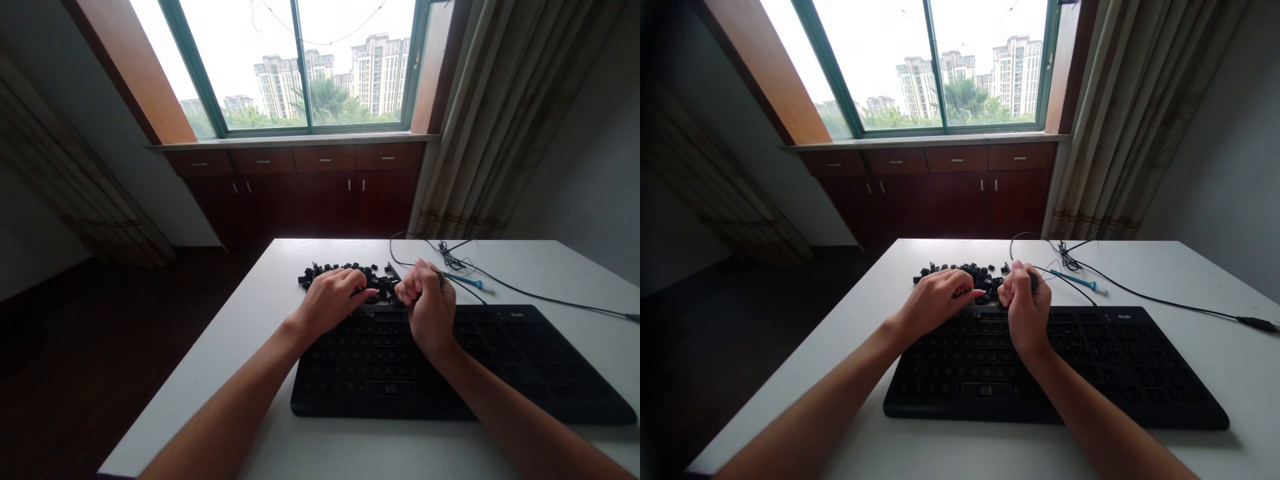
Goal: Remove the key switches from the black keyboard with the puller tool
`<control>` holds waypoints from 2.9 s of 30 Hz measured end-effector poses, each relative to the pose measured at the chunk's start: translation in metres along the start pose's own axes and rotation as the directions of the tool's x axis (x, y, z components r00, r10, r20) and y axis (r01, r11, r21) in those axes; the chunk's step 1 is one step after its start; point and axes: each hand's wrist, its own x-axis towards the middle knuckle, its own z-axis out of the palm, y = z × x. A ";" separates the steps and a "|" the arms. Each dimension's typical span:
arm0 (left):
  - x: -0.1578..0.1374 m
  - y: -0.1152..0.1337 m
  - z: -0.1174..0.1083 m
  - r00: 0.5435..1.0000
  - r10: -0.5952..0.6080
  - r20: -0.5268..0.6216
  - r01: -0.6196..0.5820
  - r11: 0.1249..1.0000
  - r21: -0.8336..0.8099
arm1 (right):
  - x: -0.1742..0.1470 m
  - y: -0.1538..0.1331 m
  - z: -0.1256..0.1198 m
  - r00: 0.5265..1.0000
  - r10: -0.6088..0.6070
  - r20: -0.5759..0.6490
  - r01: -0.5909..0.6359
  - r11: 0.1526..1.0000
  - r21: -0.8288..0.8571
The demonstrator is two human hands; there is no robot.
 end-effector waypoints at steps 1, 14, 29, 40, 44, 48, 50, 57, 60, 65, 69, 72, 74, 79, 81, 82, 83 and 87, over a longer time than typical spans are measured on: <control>0.000 0.000 0.000 0.999 -0.033 0.003 0.033 0.999 -0.010 | 0.001 0.001 0.000 1.000 0.018 0.003 -0.018 1.000 0.005; 0.001 0.035 0.003 0.958 -0.239 0.162 0.266 0.514 -0.815 | -0.010 0.013 0.011 0.984 0.167 0.065 -0.169 0.985 0.020; 0.000 0.028 0.000 0.966 0.101 0.238 0.097 0.713 -0.695 | -0.012 0.027 0.015 0.994 0.062 0.085 -0.065 0.997 0.034; -0.002 0.031 0.015 0.991 0.042 0.126 0.031 0.851 -0.524 | -0.024 0.023 0.013 0.980 -0.024 0.196 0.061 0.981 -0.186; -0.001 0.031 0.014 0.991 0.011 0.131 0.059 0.853 -0.519 | -0.026 0.020 0.016 0.970 -0.069 0.232 0.095 0.990 -0.106; -0.001 0.033 0.014 0.988 0.024 0.151 0.051 0.877 -0.477 | -0.025 0.020 0.014 0.956 -0.073 0.285 0.124 0.979 -0.164; -0.002 0.034 0.013 0.987 0.020 0.157 0.053 0.893 -0.446 | -0.025 0.019 0.012 0.968 -0.083 0.236 0.121 0.981 -0.152; -0.005 0.027 0.002 0.978 0.109 0.178 -0.085 0.987 -0.136 | -0.024 0.012 0.003 0.993 -0.055 0.108 0.069 0.989 -0.133; -0.006 0.019 -0.004 0.969 0.169 0.181 -0.158 0.985 -0.074 | -0.022 0.013 0.001 0.993 -0.052 0.106 0.070 0.984 -0.163; -0.006 0.007 -0.008 0.956 0.228 0.184 -0.235 0.972 0.017 | -0.015 0.010 0.000 0.992 -0.083 0.090 0.099 0.978 -0.186; -0.007 0.003 -0.005 0.952 0.254 0.171 -0.269 0.961 0.066 | -0.006 0.005 -0.006 0.992 -0.098 0.085 0.125 0.890 -0.438; -0.006 0.003 -0.004 0.947 0.278 0.162 -0.296 0.950 0.100 | 0.002 0.001 -0.014 0.931 -0.144 0.334 0.350 0.611 -0.710; -0.006 0.003 -0.004 0.945 0.288 0.154 -0.308 0.943 0.126 | 0.006 -0.001 -0.019 0.821 -0.110 0.560 0.560 0.347 -0.752; -0.007 0.000 -0.006 0.949 0.256 0.186 -0.284 0.949 0.139 | 0.011 -0.004 -0.024 0.757 0.190 0.625 0.631 0.037 -0.775; -0.007 -0.001 -0.008 0.948 0.240 0.209 -0.273 0.951 0.144 | 0.010 -0.007 -0.024 0.741 0.255 0.621 0.640 0.013 -0.769; -0.007 -0.002 -0.008 0.946 0.235 0.222 -0.270 0.952 0.144 | 0.010 -0.008 -0.024 0.734 0.282 0.618 0.643 0.006 -0.766; -0.007 -0.002 -0.009 0.945 0.230 0.234 -0.268 0.953 0.142 | 0.009 -0.010 -0.024 0.728 0.311 0.611 0.642 0.003 -0.766; -0.007 -0.003 -0.009 0.943 0.222 0.247 -0.257 0.959 0.120 | 0.007 -0.015 -0.026 0.724 0.390 0.569 0.615 0.009 -0.788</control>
